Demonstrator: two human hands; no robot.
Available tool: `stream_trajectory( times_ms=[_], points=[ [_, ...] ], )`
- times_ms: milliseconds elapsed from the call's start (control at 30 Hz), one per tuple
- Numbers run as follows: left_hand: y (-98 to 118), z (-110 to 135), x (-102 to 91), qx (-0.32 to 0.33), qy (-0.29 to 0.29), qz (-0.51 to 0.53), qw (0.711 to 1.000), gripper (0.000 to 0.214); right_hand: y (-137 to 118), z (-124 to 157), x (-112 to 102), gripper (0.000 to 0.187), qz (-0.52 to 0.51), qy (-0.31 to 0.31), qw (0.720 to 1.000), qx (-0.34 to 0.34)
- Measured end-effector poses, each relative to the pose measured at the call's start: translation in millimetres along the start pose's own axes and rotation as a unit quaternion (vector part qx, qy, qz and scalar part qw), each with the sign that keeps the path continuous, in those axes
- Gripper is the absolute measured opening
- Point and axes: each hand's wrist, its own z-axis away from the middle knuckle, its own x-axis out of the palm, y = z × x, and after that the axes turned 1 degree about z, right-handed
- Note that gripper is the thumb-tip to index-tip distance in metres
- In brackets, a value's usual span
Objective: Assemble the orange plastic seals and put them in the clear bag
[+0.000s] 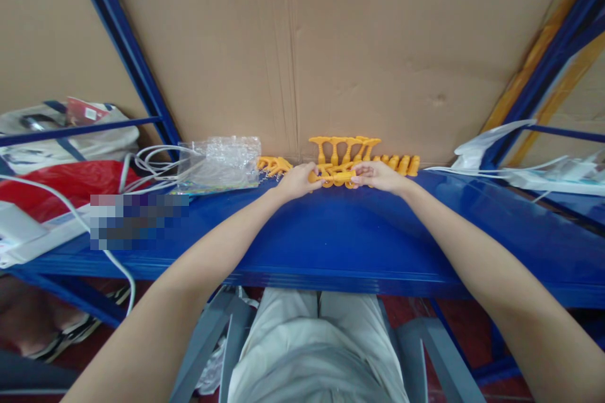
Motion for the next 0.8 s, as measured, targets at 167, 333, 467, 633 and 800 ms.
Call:
stream_trajectory(
  times_ms=[167,333,467,633,800],
  points=[
    [-4.2,-1.8,-0.5,0.014,0.011,0.006,1.0,0.02,-7.6,3.6,7.5,0.043,0.001,-0.005,0.999,0.04],
    [-3.5,-2.1,-0.6,0.014,0.014,-0.007,1.0,0.02,-8.6,3.6,11.9,0.039,-0.033,0.017,0.996,0.075],
    [-2.8,-2.7,-0.5,0.003,0.009,-0.008,1.0,0.021,-7.0,5.7,5.9,0.028,-0.045,-0.018,0.997,0.068],
    [-2.7,-2.7,-1.1,0.003,0.005,-0.009,1.0,0.02,-4.9,7.9,2.4,0.036,-0.056,-0.04,0.997,0.045],
    [0.4,-1.1,-0.1,0.016,0.016,-0.019,1.0,0.02,-7.3,5.8,9.6,0.052,-0.029,-0.033,0.995,0.088]
  ],
)
